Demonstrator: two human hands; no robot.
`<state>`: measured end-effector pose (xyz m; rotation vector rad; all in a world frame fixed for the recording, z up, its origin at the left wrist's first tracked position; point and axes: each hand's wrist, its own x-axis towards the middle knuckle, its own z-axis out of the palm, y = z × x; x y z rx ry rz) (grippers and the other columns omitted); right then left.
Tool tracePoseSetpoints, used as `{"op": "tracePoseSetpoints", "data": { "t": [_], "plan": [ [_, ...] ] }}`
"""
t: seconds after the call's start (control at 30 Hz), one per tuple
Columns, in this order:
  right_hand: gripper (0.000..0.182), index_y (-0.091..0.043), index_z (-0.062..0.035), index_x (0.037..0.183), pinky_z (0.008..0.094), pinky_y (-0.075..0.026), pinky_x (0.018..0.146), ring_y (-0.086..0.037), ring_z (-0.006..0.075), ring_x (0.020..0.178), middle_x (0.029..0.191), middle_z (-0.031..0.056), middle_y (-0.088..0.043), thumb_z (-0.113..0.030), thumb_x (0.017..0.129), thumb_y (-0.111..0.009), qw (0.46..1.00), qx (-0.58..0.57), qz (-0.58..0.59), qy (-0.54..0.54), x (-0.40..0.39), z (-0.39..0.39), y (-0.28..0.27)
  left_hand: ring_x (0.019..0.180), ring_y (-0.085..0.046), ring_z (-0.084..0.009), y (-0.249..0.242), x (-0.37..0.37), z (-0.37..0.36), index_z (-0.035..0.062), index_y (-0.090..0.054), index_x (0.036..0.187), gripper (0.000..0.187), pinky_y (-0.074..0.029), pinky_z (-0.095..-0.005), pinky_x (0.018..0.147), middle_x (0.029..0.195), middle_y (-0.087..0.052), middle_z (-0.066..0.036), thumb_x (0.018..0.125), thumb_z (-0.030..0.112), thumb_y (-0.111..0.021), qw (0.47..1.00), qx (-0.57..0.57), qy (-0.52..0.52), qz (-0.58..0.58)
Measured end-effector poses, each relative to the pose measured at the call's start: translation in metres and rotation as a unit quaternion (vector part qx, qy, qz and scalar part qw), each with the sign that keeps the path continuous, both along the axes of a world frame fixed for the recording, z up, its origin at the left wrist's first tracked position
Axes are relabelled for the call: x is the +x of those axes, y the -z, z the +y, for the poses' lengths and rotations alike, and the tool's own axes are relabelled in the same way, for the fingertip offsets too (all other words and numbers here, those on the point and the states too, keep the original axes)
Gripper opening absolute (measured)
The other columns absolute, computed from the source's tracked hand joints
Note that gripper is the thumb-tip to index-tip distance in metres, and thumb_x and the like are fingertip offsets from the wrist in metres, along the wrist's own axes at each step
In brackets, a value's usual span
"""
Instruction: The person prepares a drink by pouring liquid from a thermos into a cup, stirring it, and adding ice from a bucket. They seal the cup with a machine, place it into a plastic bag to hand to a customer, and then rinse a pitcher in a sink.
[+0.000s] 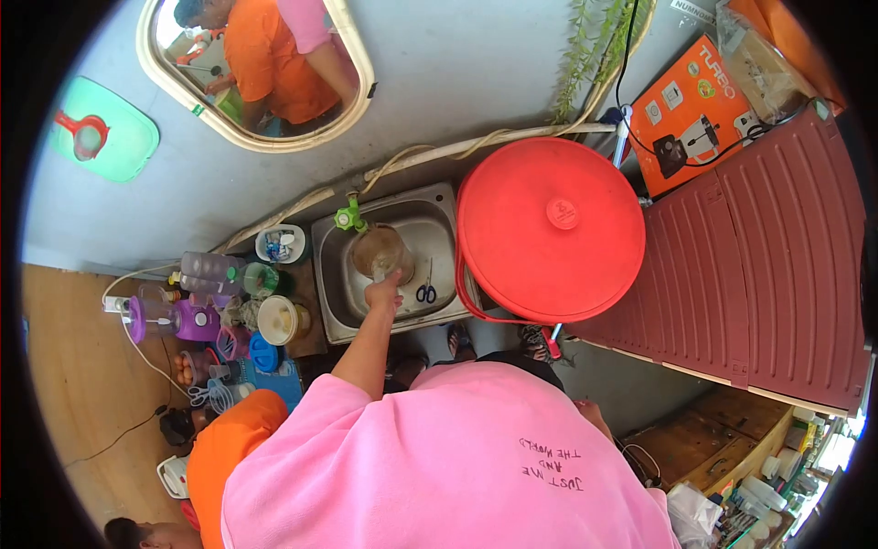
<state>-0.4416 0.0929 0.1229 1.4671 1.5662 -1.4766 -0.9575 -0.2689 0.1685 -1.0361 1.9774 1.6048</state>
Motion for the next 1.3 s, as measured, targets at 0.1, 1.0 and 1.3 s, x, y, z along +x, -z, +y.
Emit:
{"op": "tracePoseSetpoints", "data": {
  "t": [0.1,1.0,1.3],
  "plan": [
    [0.026,-0.07,-0.0113,0.116,0.0348,-0.052,0.074,-0.057,0.0144,0.076,0.098,0.0019,-0.069,-0.023,0.095,-0.062,0.999,0.002,-0.008,0.033,0.001,-0.003,0.007,0.065,-0.066,-0.0332,0.006,-0.003,0.001,-0.0059,-0.055,0.124,0.071,-0.051,-0.0407,0.053,0.098,-0.069,-0.017,0.073,0.031,-0.089,0.999,-0.031,-0.03,0.0],
    [0.028,-0.066,-0.0117,0.121,0.0405,-0.051,0.081,-0.062,0.0162,0.081,0.106,0.004,-0.069,-0.022,0.095,-0.061,1.0,0.005,-0.01,0.007,-0.021,-0.001,-0.019,0.071,-0.07,-0.0438,-0.007,-0.006,-0.001,-0.0086,-0.056,0.119,0.089,-0.059,-0.0527,0.063,0.108,-0.068,-0.018,0.069,0.059,-0.086,0.998,0.033,0.044,0.021],
    [0.025,-0.07,-0.0136,0.117,0.0334,-0.052,0.071,-0.066,0.0169,0.086,0.101,0.0029,-0.071,-0.019,0.095,-0.059,0.999,0.027,-0.03,-0.02,-0.028,0.006,-0.04,0.082,-0.067,-0.0535,0.018,-0.015,-0.005,0.0023,-0.05,0.137,0.076,-0.056,-0.0594,0.069,0.112,-0.068,-0.015,0.092,0.063,-0.051,0.995,0.089,-0.03,-0.012]
  ]
}}
